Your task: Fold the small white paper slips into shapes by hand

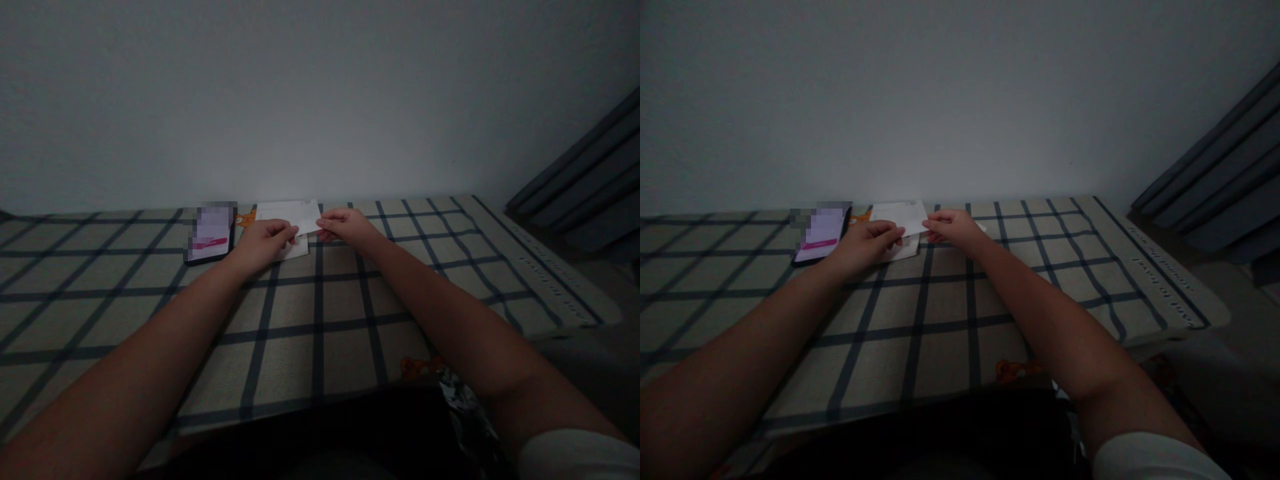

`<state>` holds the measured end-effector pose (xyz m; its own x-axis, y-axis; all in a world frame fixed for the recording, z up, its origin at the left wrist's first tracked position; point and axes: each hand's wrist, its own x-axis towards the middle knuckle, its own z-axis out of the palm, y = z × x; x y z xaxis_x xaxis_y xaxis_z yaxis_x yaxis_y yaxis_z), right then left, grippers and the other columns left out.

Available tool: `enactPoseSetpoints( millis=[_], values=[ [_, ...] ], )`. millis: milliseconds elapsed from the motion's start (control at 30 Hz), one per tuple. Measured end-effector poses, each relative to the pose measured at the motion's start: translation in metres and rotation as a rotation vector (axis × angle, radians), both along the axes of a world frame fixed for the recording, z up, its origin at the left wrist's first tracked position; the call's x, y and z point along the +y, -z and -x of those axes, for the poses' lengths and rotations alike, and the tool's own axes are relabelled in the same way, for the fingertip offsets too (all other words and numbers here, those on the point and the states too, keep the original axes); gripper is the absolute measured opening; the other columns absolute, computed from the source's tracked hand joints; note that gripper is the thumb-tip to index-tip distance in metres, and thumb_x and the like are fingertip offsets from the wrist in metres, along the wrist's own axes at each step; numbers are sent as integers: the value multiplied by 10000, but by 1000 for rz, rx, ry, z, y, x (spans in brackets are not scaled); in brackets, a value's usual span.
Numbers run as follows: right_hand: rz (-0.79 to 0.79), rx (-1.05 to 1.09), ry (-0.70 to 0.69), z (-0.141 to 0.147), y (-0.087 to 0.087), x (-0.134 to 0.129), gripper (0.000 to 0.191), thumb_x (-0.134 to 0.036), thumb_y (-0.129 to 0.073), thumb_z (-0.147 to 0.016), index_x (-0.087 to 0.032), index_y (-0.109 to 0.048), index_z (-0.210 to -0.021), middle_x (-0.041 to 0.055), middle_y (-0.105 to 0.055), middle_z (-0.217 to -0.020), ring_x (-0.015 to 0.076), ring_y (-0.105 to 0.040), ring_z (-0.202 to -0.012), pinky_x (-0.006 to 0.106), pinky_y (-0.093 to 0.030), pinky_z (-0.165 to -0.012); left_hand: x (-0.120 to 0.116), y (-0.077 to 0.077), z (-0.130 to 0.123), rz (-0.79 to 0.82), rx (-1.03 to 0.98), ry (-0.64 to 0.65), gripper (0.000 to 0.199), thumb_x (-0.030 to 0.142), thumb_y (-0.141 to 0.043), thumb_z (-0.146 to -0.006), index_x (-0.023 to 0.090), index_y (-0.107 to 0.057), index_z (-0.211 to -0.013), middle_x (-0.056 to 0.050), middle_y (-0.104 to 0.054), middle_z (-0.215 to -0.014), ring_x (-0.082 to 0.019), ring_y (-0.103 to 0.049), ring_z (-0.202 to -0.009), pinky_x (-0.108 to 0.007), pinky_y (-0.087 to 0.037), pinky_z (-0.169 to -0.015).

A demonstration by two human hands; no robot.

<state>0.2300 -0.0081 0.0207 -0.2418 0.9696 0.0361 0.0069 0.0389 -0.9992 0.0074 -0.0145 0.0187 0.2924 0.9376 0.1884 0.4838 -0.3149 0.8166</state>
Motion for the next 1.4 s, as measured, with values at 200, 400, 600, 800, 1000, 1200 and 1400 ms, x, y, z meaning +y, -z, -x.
enactPoseSetpoints(
  millis=[200, 400, 600, 800, 1000, 1200, 1400],
  values=[
    [-43, -43, 21, -1, -1, 0, 129, -185, -762, -856, -158, -652, -793, 3, -695, -685, 99, -626, -584, 225, -542, -614, -2, 1, 0, -46, 61, 45, 406, 518, -552, -921, 195, -623, -686, 8, -547, -620, -157, -488, -601, -279, -337, -566],
    [-63, -43, -12, -1, -6, -4, 131, -174, -723, -878, -155, -633, -785, 0, -691, -681, 87, -609, -575, 212, -514, -596, -3, 1, 0, -35, -10, 55, 385, 492, -574, -921, 199, -590, -672, 14, -539, -635, -150, -477, -611, -276, -338, -566],
    [-57, -12, -87, -4, -1, -4, 141, -227, -769, -854, -150, -658, -813, 6, -708, -698, 90, -637, -612, 213, -544, -626, -4, -2, -3, 14, -102, -39, 402, 547, -644, -868, 204, -575, -669, 26, -535, -603, -139, -470, -563, -273, -327, -539],
    [9, -31, -116, -2, 1, -4, 102, -230, -741, -884, -165, -669, -852, 12, -701, -694, 115, -660, -610, 238, -572, -621, -7, -9, -3, -81, -45, -43, 374, 467, -650, -836, 195, -575, -590, 22, -510, -560, -126, -431, -554, -269, -317, -542],
    [-151, -141, -131, -3, -2, -5, 169, -262, -667, -918, -168, -654, -778, -21, -635, -622, 104, -613, -599, 215, -521, -601, -12, -9, -5, 87, -135, -19, 319, 455, -698, -762, 180, -627, -619, 15, -537, -549, -124, -447, -533, -258, -304, -511],
    [-251, -201, -161, -7, 0, -4, 220, -339, -679, -883, -169, -647, -747, -12, -635, -630, 109, -592, -608, 228, -482, -592, -10, -4, -7, 175, -293, 47, 363, 476, -786, -732, 150, -735, -882, -23, -672, -696, -140, -546, -595, -248, -356, -524],
    [-223, -169, -166, -4, 6, -1, 212, -364, -743, -815, -169, -663, -799, -14, -638, -643, 121, -609, -632, 245, -490, -616, -14, -8, -10, 179, -285, -22, 313, 473, -760, -768, 169, -743, -839, 9, -584, -572, -128, -479, -531, -254, -334, -504]
  ],
)
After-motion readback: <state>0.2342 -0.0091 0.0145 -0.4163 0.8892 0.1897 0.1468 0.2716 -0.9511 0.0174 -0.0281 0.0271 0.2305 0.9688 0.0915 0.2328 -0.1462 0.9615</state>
